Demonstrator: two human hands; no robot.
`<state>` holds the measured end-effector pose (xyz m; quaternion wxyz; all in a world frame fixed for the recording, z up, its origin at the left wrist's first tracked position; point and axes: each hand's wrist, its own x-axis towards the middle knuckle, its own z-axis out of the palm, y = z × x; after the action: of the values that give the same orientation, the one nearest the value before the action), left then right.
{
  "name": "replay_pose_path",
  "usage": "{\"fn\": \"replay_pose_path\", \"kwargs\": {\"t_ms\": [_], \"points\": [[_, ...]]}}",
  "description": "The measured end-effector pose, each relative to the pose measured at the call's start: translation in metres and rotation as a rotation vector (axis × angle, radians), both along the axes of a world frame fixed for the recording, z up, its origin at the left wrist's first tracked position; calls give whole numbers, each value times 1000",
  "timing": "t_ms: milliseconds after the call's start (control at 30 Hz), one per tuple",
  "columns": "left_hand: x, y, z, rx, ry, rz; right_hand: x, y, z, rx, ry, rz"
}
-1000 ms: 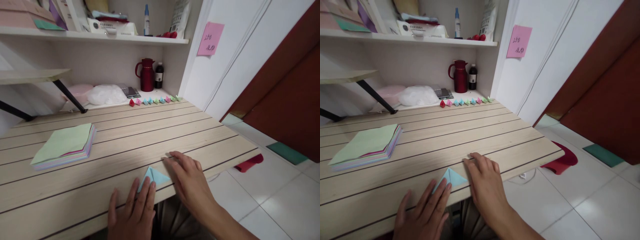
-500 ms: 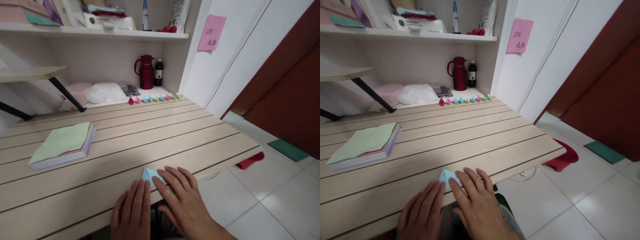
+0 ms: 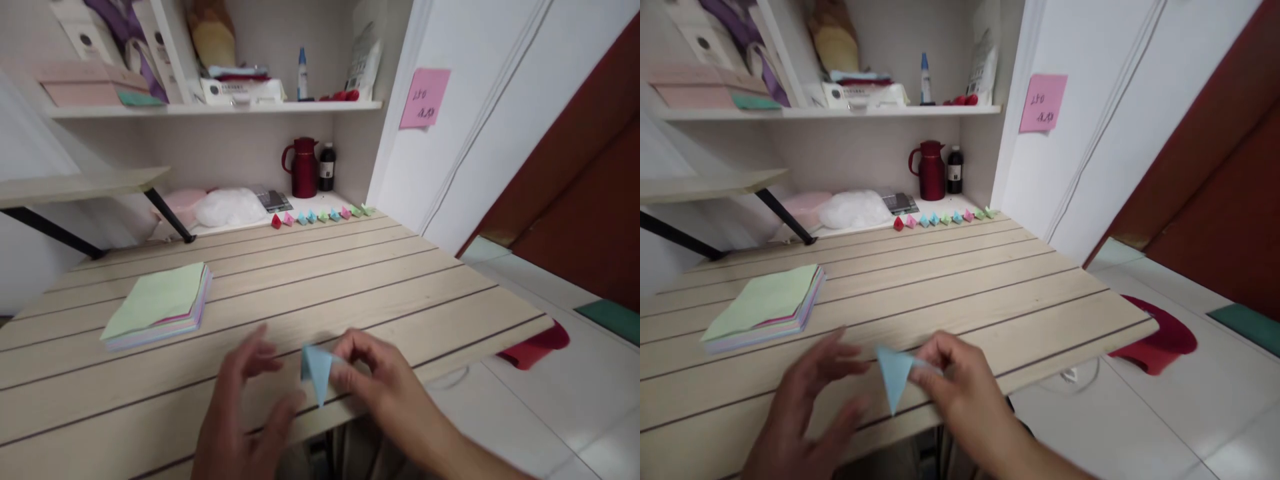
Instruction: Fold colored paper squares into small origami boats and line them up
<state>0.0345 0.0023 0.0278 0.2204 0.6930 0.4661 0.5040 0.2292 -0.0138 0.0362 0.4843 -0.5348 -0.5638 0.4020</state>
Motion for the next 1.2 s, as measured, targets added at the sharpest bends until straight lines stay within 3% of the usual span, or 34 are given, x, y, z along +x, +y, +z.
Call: {"fn": "replay_pose_path", "kwargs": {"t_ms": [67, 133, 233, 300, 400, 533, 800, 967, 1067, 1200], "points": [[10, 33, 17, -220, -276, -57, 1, 39, 18, -85, 261, 7], [22, 66, 28, -436, -459, -167, 0, 80, 31, -91, 381, 11], [38, 106, 30, -709, -737, -304, -8, 131, 36, -104, 476, -83], [45, 121, 24, -769, -884, -290, -15, 149, 30, -89, 501, -117], [46, 130, 14, -742, -944, -253, -22, 156, 14, -89, 525, -71], [40, 136, 10, -717, -822, -259, -29, 152, 1, -100, 499, -34], [38, 142, 4, -706, -873, -226, -27, 149, 3, -66, 455, 80], [40, 137, 2, -646, -659, -207, -12, 153, 6, -82, 431, 215], [41, 136, 1, -609, -637, -170, -9, 155, 7, -106, 389, 163], [41, 138, 1, -650, -821, -241, -13, 154, 5, -88, 460, 111]]}}
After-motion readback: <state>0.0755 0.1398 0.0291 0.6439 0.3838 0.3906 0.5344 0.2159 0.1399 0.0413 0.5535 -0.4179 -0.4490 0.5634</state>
